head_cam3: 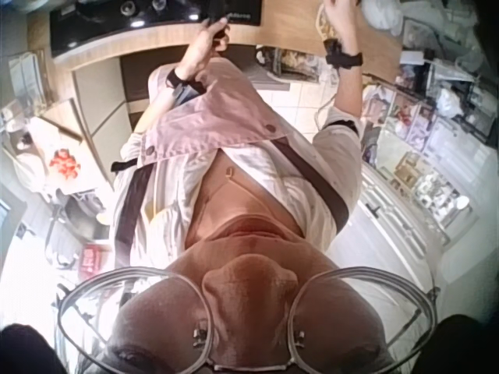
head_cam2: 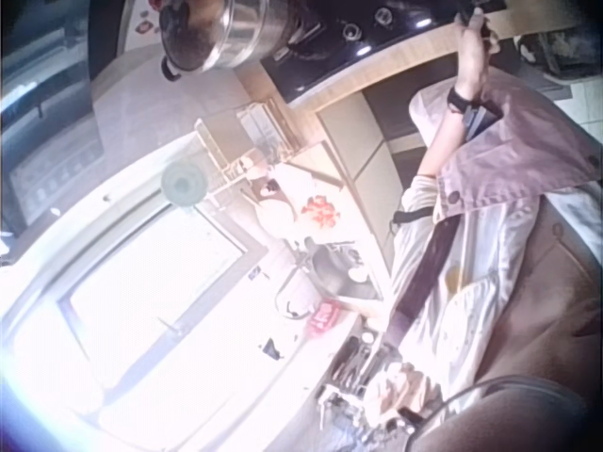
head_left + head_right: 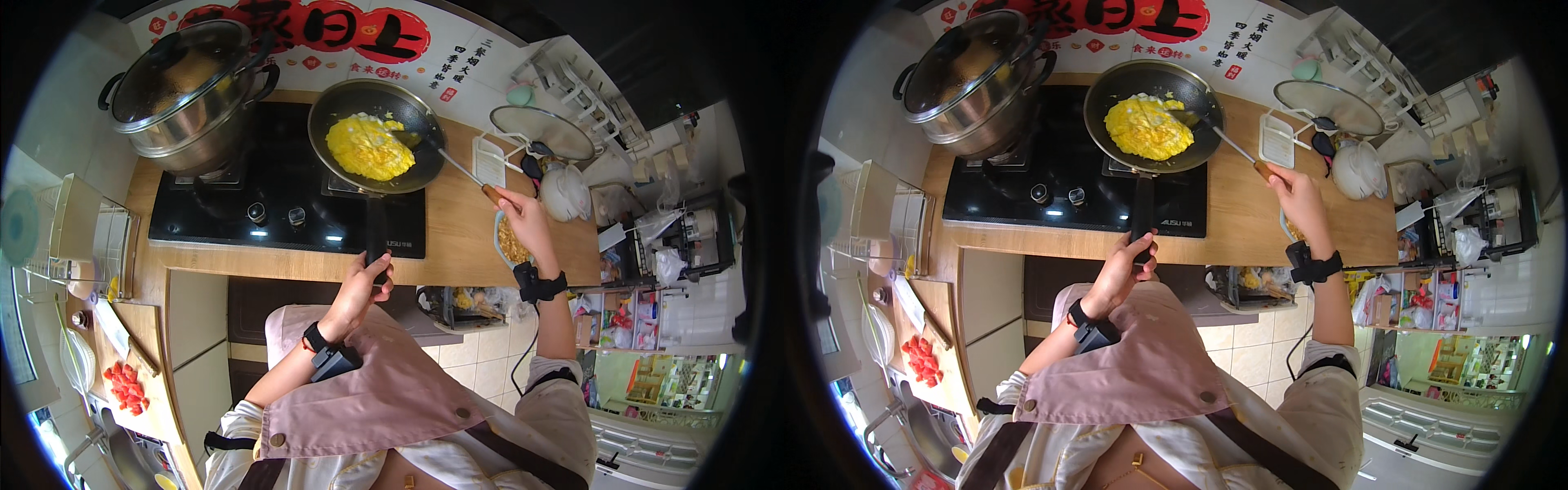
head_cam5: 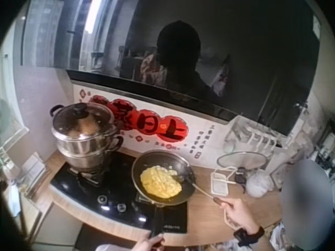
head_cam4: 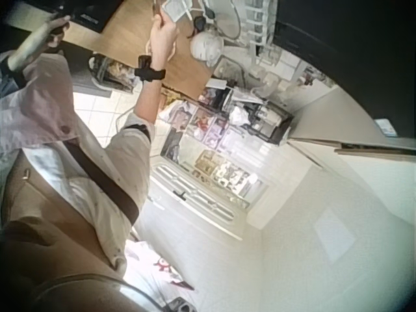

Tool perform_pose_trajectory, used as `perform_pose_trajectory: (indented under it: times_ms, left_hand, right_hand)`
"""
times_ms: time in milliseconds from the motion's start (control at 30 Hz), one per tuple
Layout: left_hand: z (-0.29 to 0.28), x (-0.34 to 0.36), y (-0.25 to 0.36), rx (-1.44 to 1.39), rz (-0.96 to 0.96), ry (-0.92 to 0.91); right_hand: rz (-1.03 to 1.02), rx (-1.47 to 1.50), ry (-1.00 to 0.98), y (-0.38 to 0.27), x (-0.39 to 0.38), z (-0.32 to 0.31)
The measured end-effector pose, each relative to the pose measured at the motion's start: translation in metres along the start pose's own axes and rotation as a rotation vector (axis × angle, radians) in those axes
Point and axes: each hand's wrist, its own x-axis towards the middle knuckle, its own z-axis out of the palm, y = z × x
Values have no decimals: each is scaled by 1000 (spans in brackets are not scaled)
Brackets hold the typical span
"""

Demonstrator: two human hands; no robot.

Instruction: The person scrambles eggs in a frying pan, then adds chopped tomatoes and salt, stirring the mixture until combined. The person also washes a knife and cutting board at the sink.

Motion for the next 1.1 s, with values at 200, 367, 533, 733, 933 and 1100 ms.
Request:
perform_pose_trajectory:
  times_ms: [200,367,533,733,933,1100]
  left_hand:
    - [-4,1,-2,-18,3,-34]
    - [-5,2,-2,-6,0,-34]
    - [-6,2,-1,4,-10,-36]
    - [-5,0,1,24,-27,-22]
    - [-4,0,3,27,-34,-32]
    - [-8,0,5,28,-35,-37]
  right_hand:
    - [-76,-70,121,3,10,26]
    - [32,252,47,5,28,60]
    - [19,305,33,5,41,70]
    - [-18,63,56,-18,45,68]
    - [-331,-134,-76,-67,20,64]
    - [-428,-285,-65,-101,-24,1]
